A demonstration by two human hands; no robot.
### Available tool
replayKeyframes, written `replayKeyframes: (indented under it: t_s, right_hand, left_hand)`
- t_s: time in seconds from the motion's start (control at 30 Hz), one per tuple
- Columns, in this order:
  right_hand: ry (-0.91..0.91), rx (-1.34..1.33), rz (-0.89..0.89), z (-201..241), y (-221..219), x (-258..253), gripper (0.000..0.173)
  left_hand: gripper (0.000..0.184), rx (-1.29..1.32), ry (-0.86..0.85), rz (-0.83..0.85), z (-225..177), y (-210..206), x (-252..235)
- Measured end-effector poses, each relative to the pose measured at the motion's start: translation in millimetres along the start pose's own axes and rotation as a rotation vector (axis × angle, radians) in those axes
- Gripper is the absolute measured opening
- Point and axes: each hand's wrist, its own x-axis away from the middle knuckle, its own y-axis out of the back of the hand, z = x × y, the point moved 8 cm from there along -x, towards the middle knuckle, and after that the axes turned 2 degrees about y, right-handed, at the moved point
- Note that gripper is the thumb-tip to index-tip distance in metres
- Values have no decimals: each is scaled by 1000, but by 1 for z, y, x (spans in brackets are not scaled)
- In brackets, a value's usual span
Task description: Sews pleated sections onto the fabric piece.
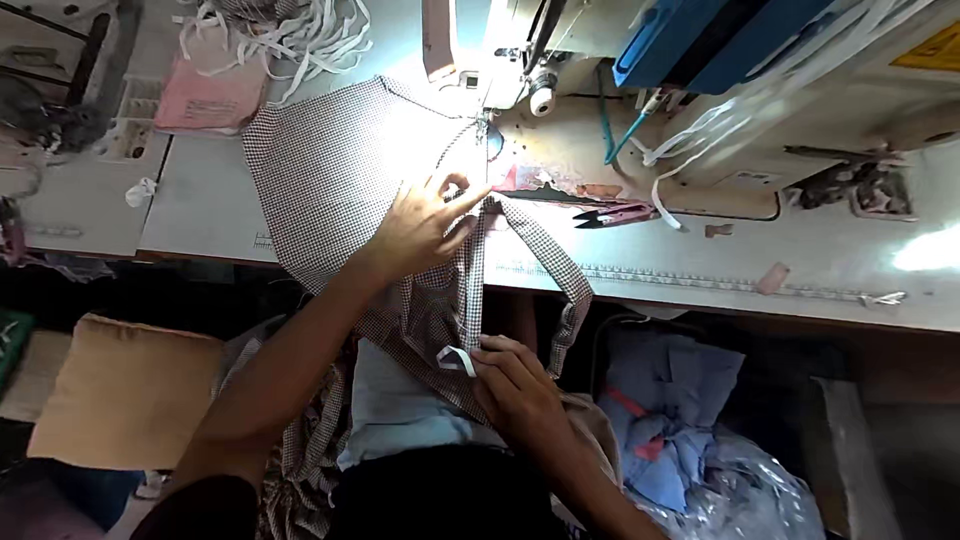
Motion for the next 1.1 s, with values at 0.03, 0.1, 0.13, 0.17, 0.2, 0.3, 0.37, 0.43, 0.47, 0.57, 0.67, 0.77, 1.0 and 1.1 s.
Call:
replayKeyframes:
  t_s: [0.03,0.1,0.13,0.17,0.2,0.3,0.37,0.43,0.47,0.57,0.67,0.77,1.0,1.1]
  right_hand:
    - [-5,-14,7,0,0,1,15]
    - [-14,-45,11,-2,-1,4,16]
    - [-16,-58,10,-4,-2,5,16]
    - [-17,-69,8,-6,-3,5,15]
    - [-16,-83,7,-9,-3,4,15]
    - [-17,-130,9,-23,-6,-5,14]
    - [-12,-151,19,-34,-7,-15,13]
    - [11,-149,35,-44,-8,-27,14]
    - [28,-147,42,-49,-7,-33,15]
    - [59,-157,100,-66,-5,-53,17]
    - [67,-212,146,-81,0,-70,15]
    - [63,-285,165,-92,0,-80,14]
    - [72,-285,161,-91,0,-82,15]
    - [78,-293,153,-91,-1,-81,15]
  left_hand:
    - [41,-27,-2,16,9,-5,-3]
    - [39,-67,-6,38,18,-12,-3]
    - [39,-78,-4,44,21,-13,-2]
    - [39,-75,-3,46,23,-13,-1]
    - [39,-78,-7,41,25,-12,-3]
    - [40,-86,-14,23,32,-11,-12]
    - [41,-76,-23,23,39,-12,-21]
    - [41,-57,-43,22,47,-12,-32]
    - [41,-49,-57,23,51,-12,-37]
    - [41,-39,-80,36,61,-11,-53]
    - [41,-54,-144,33,68,-11,-63]
    - [41,-70,-195,41,70,-11,-68]
    - [41,-76,-60,136,37,-3,-49]
    - [37,-2,-3,125,8,-7,-10]
